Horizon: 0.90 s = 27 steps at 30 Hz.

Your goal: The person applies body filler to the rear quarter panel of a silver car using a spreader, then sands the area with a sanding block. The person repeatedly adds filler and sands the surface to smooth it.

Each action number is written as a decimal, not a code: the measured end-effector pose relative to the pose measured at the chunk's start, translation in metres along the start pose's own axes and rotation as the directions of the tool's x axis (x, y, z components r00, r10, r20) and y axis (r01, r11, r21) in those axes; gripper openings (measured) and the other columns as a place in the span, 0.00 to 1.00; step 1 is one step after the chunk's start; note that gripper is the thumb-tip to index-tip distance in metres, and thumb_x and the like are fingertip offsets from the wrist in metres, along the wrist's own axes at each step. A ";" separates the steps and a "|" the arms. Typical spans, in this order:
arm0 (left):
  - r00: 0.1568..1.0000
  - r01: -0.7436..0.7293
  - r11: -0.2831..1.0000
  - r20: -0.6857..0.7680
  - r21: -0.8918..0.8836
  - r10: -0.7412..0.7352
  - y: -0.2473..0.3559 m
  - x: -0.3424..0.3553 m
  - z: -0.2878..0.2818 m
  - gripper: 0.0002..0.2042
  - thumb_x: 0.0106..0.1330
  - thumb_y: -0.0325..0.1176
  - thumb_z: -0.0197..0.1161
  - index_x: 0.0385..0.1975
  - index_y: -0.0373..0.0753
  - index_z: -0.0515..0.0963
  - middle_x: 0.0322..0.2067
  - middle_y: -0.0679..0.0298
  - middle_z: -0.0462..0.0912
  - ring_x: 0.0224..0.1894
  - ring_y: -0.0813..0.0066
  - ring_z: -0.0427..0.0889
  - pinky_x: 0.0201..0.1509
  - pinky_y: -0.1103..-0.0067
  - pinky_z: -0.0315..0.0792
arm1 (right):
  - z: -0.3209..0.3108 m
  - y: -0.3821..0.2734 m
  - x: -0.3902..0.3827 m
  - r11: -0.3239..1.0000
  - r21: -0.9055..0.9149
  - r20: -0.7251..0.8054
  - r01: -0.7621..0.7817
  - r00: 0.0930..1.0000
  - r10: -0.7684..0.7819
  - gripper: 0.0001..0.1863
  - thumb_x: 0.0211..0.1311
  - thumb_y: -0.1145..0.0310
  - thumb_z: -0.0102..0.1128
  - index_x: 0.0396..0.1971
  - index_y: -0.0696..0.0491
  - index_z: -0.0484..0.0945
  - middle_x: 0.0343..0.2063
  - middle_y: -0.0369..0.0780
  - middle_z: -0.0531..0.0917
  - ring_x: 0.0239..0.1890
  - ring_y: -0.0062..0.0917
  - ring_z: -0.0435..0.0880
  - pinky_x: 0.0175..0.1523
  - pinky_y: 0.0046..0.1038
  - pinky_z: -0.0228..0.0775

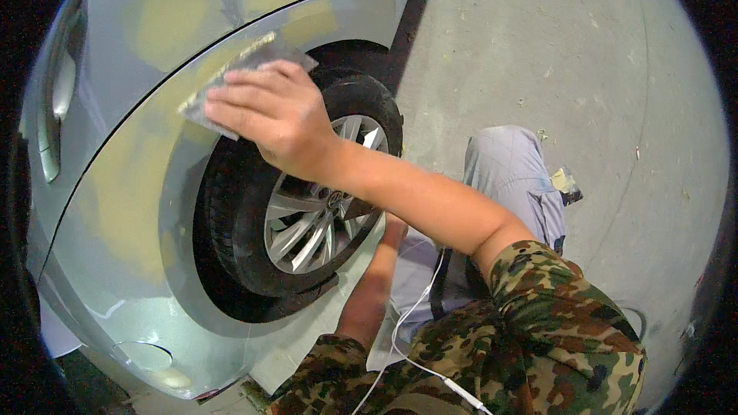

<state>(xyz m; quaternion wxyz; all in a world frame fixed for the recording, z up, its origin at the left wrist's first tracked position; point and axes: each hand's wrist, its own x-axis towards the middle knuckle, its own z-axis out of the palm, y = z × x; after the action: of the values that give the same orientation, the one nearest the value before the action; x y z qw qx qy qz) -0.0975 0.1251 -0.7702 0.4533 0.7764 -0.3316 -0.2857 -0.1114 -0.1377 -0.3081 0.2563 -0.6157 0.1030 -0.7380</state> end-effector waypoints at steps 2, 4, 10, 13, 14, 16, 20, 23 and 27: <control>1.000 0.015 1.000 0.002 -0.023 -0.015 0.002 0.001 -0.001 0.16 0.71 0.35 0.65 0.55 0.41 0.87 0.33 0.55 0.77 0.34 0.59 0.82 0.38 0.63 0.75 | 0.008 0.008 0.003 0.998 -0.015 -0.042 -0.062 0.997 0.061 0.13 0.63 0.72 0.69 0.45 0.44 0.92 0.50 0.31 0.92 0.58 0.28 0.88 0.62 0.38 0.74; 1.000 0.030 0.998 0.005 -0.053 -0.030 0.003 0.002 0.000 0.16 0.71 0.36 0.64 0.56 0.41 0.87 0.36 0.55 0.77 0.36 0.58 0.82 0.40 0.63 0.75 | 0.018 0.004 -0.005 0.999 -0.006 -0.063 -0.048 0.997 0.048 0.13 0.63 0.72 0.69 0.46 0.44 0.92 0.52 0.31 0.92 0.60 0.28 0.87 0.64 0.38 0.73; 0.998 0.061 0.988 0.011 -0.140 -0.060 0.002 0.000 0.008 0.17 0.73 0.39 0.63 0.57 0.41 0.86 0.44 0.53 0.76 0.42 0.57 0.82 0.46 0.62 0.76 | 0.026 -0.012 -0.051 0.992 0.041 0.012 -0.120 0.993 0.120 0.14 0.66 0.70 0.68 0.49 0.40 0.92 0.55 0.29 0.91 0.64 0.27 0.85 0.69 0.38 0.71; 0.996 0.084 0.981 0.010 -0.176 -0.084 0.001 -0.002 0.008 0.18 0.74 0.40 0.63 0.58 0.40 0.85 0.48 0.52 0.76 0.46 0.57 0.82 0.49 0.61 0.76 | 0.008 -0.002 -0.049 0.998 0.053 -0.014 -0.017 1.000 0.018 0.13 0.67 0.69 0.68 0.49 0.39 0.92 0.55 0.30 0.91 0.62 0.27 0.87 0.68 0.38 0.72; 0.996 0.091 0.978 0.011 -0.187 -0.090 0.000 -0.005 0.008 0.18 0.75 0.41 0.63 0.59 0.40 0.85 0.49 0.52 0.76 0.47 0.56 0.82 0.50 0.61 0.76 | 0.003 0.003 -0.045 0.998 0.059 -0.021 0.011 1.000 -0.010 0.13 0.69 0.70 0.67 0.49 0.40 0.91 0.54 0.31 0.91 0.60 0.28 0.88 0.68 0.39 0.73; 0.994 0.106 0.974 0.007 -0.198 -0.107 -0.001 -0.008 0.006 0.19 0.75 0.42 0.62 0.59 0.40 0.85 0.52 0.51 0.76 0.49 0.56 0.82 0.52 0.61 0.76 | -0.002 0.017 -0.033 0.998 0.040 -0.033 -0.054 0.998 0.056 0.13 0.69 0.72 0.67 0.49 0.42 0.92 0.53 0.32 0.92 0.60 0.30 0.88 0.67 0.41 0.73; 0.991 0.133 0.963 0.008 -0.234 -0.135 -0.003 -0.011 0.008 0.20 0.77 0.44 0.61 0.60 0.39 0.84 0.57 0.50 0.76 0.53 0.55 0.82 0.56 0.60 0.76 | 0.010 0.022 -0.030 0.998 0.047 -0.027 -0.035 0.999 0.036 0.12 0.67 0.72 0.68 0.48 0.43 0.92 0.53 0.31 0.92 0.60 0.28 0.89 0.66 0.40 0.74; 0.986 0.162 0.947 0.020 -0.279 -0.163 -0.004 -0.006 0.013 0.21 0.78 0.45 0.61 0.61 0.39 0.84 0.61 0.49 0.76 0.57 0.55 0.82 0.59 0.60 0.76 | 0.012 0.015 -0.050 0.995 0.088 0.070 -0.048 0.997 0.042 0.14 0.67 0.74 0.67 0.49 0.45 0.92 0.55 0.33 0.92 0.62 0.29 0.88 0.70 0.39 0.73; 0.942 0.304 0.622 0.132 -0.722 -0.307 0.002 0.008 0.004 0.22 0.79 0.47 0.60 0.63 0.39 0.83 0.66 0.48 0.75 0.61 0.54 0.82 0.63 0.59 0.76 | -0.006 0.014 -0.066 0.997 0.082 0.123 -0.015 0.992 0.005 0.13 0.69 0.71 0.66 0.50 0.43 0.91 0.55 0.33 0.92 0.62 0.28 0.88 0.68 0.39 0.75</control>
<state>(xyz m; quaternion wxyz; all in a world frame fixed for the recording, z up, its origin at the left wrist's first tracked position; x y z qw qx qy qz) -0.0958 0.1161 -0.7717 0.6713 0.5745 -0.0515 -0.4654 -0.1059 -0.1170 -0.3728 0.2910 -0.6483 0.0595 -0.7011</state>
